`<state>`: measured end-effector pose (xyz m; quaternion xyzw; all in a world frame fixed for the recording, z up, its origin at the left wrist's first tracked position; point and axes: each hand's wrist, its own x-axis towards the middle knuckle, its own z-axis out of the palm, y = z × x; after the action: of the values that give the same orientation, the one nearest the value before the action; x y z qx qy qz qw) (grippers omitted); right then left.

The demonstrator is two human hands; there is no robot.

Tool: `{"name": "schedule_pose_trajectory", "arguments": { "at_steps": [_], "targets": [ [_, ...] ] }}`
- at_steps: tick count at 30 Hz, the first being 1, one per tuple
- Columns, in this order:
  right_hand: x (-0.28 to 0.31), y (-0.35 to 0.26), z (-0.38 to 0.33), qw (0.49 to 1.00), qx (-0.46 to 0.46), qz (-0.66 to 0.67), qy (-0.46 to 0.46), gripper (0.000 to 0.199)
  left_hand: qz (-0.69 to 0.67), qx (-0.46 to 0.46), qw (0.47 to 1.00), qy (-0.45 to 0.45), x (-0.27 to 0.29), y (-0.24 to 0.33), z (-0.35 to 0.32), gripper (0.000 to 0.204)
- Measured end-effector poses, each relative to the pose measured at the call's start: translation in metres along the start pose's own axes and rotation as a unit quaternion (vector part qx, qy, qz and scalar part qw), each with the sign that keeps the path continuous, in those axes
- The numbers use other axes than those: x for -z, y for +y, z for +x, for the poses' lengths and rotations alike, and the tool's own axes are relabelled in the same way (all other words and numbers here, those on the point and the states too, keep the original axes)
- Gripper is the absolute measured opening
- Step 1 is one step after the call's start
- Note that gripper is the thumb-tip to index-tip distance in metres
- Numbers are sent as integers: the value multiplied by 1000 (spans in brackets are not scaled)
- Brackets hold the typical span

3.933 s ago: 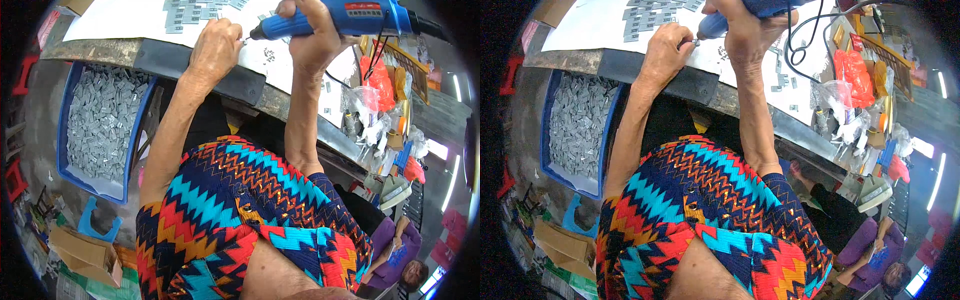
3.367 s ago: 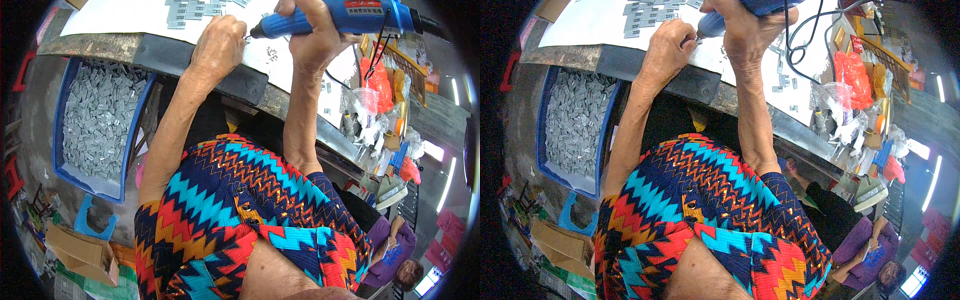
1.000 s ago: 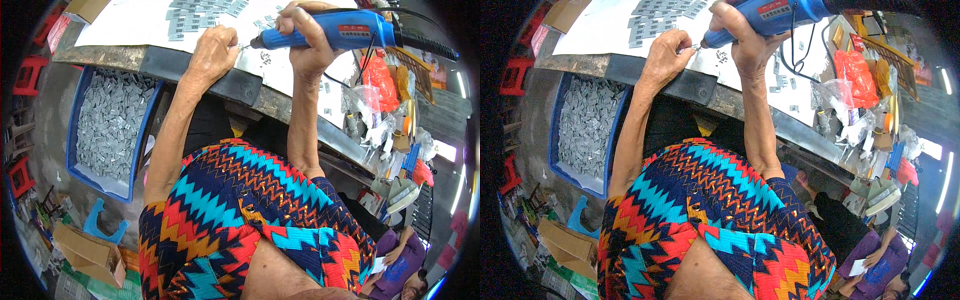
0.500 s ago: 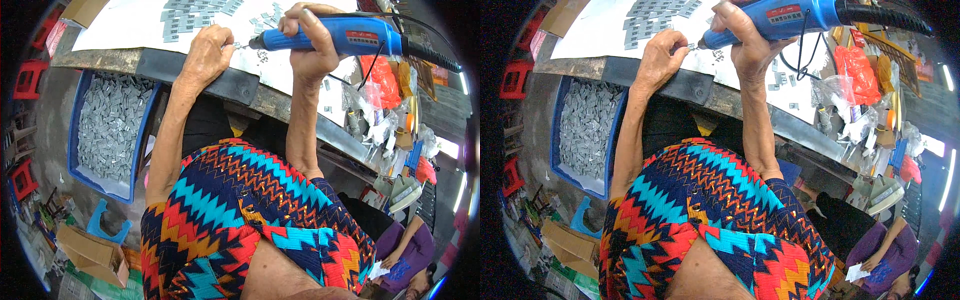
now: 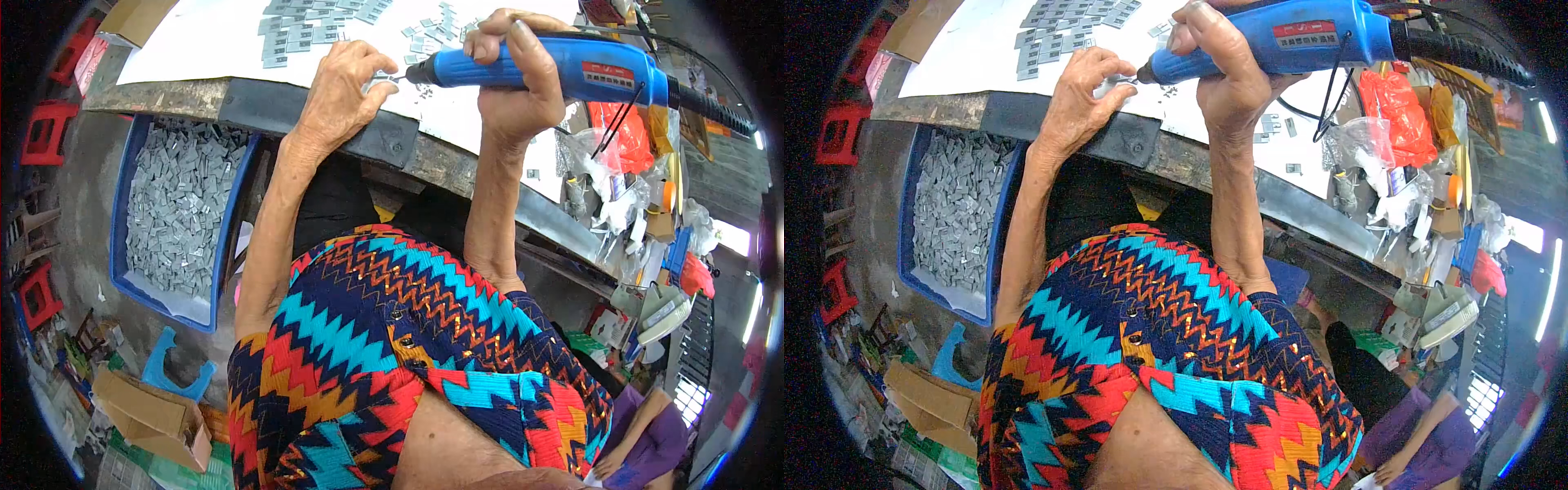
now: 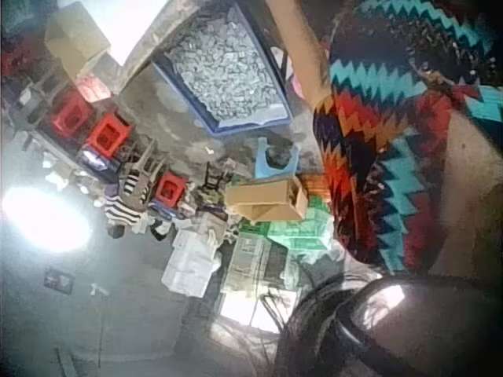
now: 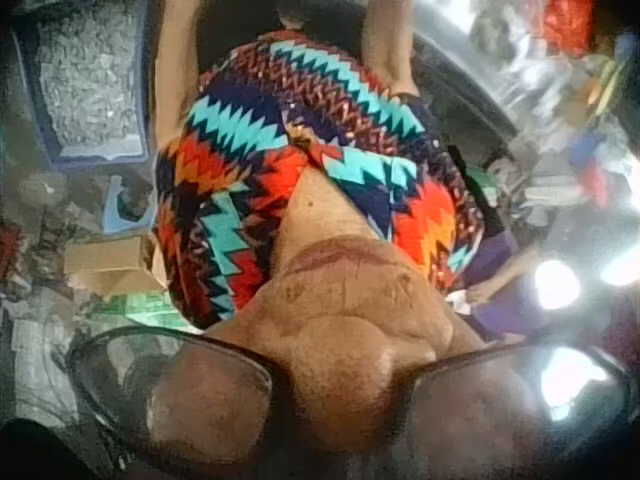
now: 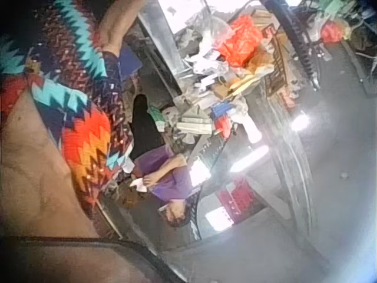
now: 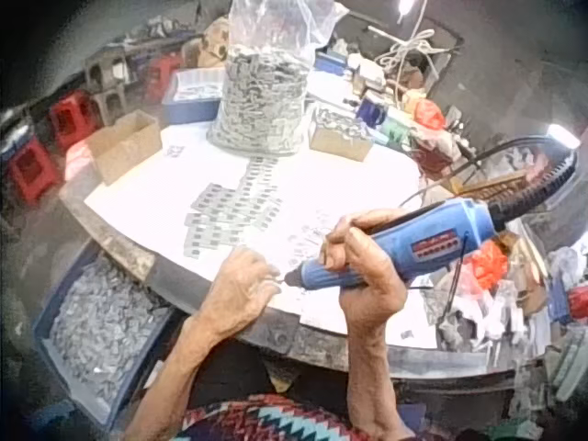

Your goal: Assembling small metal components using an electric screwdriver at a workbench.

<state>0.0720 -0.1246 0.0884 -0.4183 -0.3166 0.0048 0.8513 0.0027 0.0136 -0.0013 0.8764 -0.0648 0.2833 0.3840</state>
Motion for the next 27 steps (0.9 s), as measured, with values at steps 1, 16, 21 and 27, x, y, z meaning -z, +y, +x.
{"name": "schedule_pose_trajectory", "arguments": {
  "at_steps": [1,16,21,27],
  "targets": [
    [1,0,0,1000,1,0,1,19,-4,2,1000,-5,-1,1,0,17],
    [6,-5,-6,1000,3,13,7,14,36,7,999,-36,-4,2,-4,10],
    [8,-4,-11,1000,8,18,13,15,86,5,995,-52,-5,7,-6,10],
    [13,-4,-11,1000,14,6,14,16,71,-4,997,-43,-5,4,-8,10]
  ]
}}
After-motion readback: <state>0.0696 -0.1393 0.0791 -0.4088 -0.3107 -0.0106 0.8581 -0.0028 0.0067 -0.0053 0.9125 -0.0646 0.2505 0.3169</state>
